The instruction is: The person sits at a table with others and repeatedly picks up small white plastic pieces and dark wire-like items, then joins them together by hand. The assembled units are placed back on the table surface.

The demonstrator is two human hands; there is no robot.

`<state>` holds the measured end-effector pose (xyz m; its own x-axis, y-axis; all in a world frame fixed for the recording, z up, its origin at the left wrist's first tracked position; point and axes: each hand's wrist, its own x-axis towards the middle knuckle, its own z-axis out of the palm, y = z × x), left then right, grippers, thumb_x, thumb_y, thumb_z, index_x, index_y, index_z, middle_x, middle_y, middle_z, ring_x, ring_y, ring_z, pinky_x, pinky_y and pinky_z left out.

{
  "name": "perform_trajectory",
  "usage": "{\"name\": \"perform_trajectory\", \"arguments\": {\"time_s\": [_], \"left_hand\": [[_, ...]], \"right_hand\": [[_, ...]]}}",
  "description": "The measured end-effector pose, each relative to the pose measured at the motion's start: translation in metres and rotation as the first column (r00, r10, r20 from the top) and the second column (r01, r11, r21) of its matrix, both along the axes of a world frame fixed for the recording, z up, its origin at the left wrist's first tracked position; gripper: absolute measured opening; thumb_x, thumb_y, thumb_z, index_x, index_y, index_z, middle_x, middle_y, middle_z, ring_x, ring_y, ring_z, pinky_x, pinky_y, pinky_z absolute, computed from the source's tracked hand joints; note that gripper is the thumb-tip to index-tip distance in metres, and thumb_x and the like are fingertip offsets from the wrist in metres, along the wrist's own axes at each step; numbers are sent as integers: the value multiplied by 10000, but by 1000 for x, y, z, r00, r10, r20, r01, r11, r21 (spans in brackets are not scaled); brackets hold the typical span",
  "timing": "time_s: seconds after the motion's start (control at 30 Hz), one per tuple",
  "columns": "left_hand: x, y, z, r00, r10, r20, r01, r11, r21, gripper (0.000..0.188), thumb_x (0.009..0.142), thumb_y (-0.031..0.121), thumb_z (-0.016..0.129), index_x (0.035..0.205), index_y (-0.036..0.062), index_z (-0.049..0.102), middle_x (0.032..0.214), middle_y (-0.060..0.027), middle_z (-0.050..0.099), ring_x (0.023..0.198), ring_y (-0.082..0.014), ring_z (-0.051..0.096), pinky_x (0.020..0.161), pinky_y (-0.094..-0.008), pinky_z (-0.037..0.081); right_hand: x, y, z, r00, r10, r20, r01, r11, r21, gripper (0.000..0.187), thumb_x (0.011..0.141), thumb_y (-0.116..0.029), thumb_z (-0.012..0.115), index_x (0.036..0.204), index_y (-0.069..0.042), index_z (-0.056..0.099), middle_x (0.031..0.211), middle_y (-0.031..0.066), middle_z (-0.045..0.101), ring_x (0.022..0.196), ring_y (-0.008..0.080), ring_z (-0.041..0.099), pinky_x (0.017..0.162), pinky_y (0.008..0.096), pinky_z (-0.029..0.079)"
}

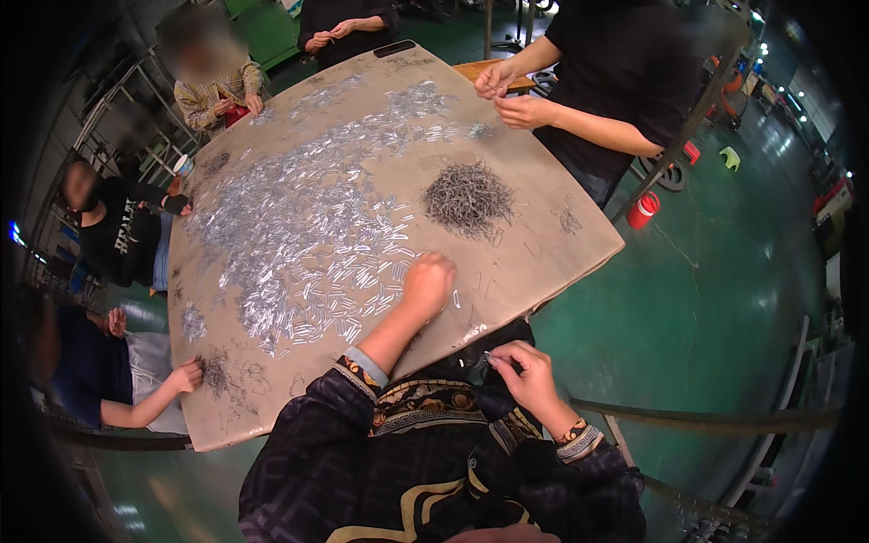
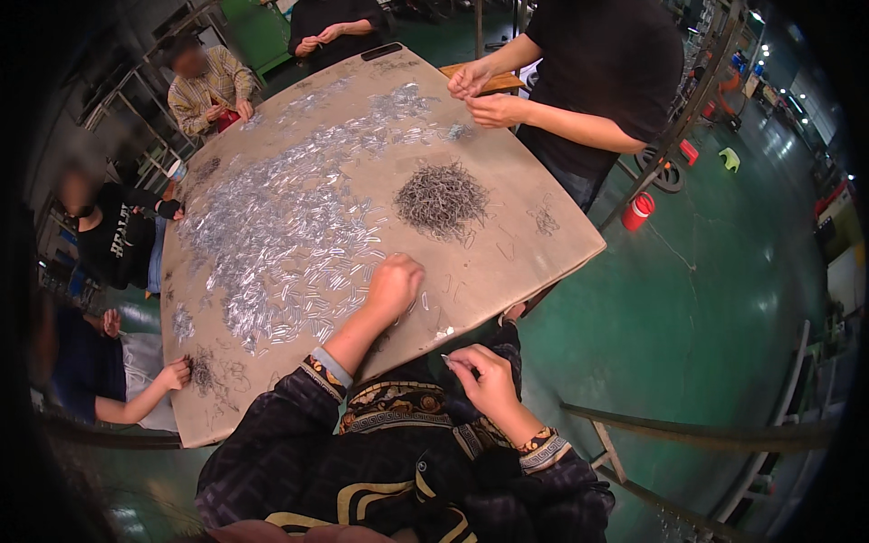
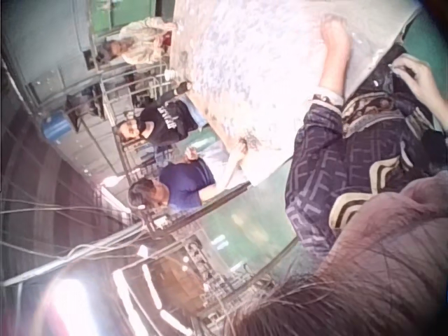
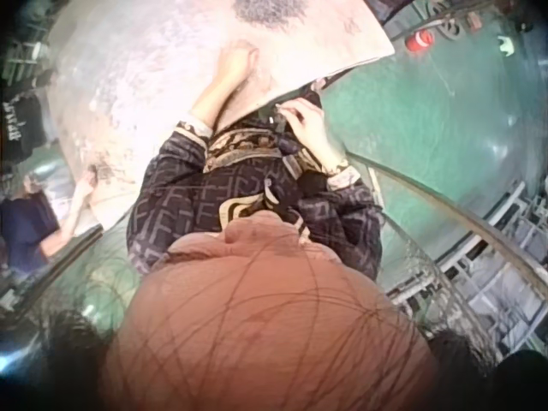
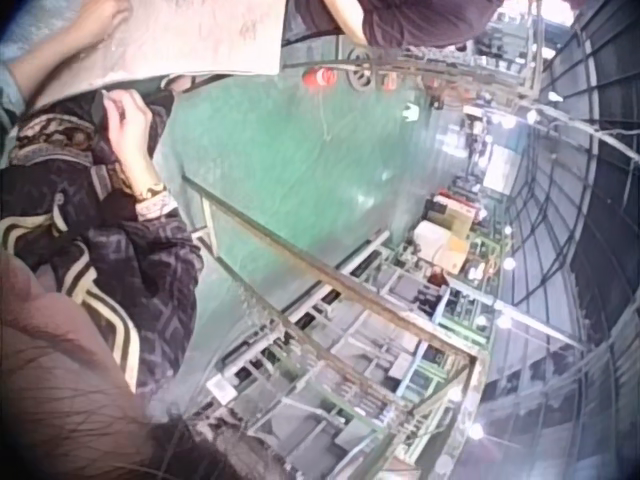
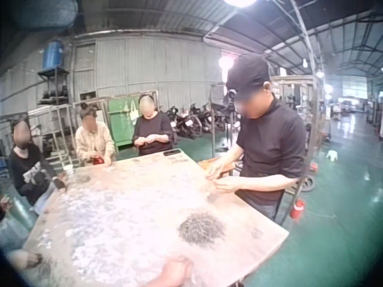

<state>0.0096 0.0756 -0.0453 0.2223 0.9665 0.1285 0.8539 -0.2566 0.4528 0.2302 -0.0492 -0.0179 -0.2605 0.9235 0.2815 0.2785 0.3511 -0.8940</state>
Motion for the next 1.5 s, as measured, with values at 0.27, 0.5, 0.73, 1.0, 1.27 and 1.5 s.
{"name": "perform_trajectory", "arguments": {"time_s": [0.27, 0.5, 0.73, 1.0, 1.27, 1.5], "left_hand": [[74, 5, -13, 958, -53, -283, 84, 992, 98, 160, 783, 77, 572, 764, 29, 723, 822, -173, 685, 803, -301, 677, 681, -399, 560], [89, 21, -19, 942, 50, -331, -38, 998, 42, 164, 777, 97, 576, 770, 53, 733, 785, -156, 705, 757, -315, 709, 630, -404, 576], [59, 22, -18, 932, -189, -308, 208, 978, 30, 176, 798, 87, 563, 786, 20, 725, 805, -176, 699, 775, -339, 699, 664, -413, 570], [28, 14, -25, 907, -256, -335, 337, 918, 209, 148, 757, 71, 575, 744, 50, 721, 766, -156, 690, 727, -307, 695, 664, -392, 567], [68, 12, -14, 918, -159, -364, 198, 978, 73, 97, 717, 71, 597, 707, 33, 686, 740, -166, 679, 727, -290, 697, 625, -379, 565], [22, -36, 34, 753, -101, 650, 331, 912, -242, 30, 847, 21, 631, 853, 51, 633, 725, -11, 620, 643, -120, 568, 598, -275, 455]], "right_hand": [[0, -1, -5, 1000, -13, 8, 14, 1000, -15, 91, 808, 22, 688, 896, 11, 667, 809, 97, 658, 639, 168, 616, 594, 274, 487], [0, -4, -2, 999, -4, 33, 4, 1000, 0, 92, 802, 29, 688, 890, 14, 664, 802, 98, 656, 634, 172, 611, 590, 277, 484], [1, -7, -1, 999, -26, 44, 25, 1000, 9, 89, 797, 28, 692, 880, 12, 664, 797, 96, 653, 631, 172, 609, 584, 276, 482], [1, -3, -7, 999, -33, 28, 34, 999, -23, 88, 798, 33, 684, 882, 15, 662, 798, 95, 654, 642, 173, 614, 598, 276, 488], [0, 2, 1, 997, -73, 34, 73, 997, -21, 92, 802, 26, 684, 892, 18, 670, 786, 92, 652, 640, 164, 608, 603, 269, 486], [1, 1, -3, 995, -97, -6, 97, 993, -60, 105, 798, 9, 698, 901, 17, 681, 779, 90, 661, 643, 148, 615, 610, 264, 493]]}}
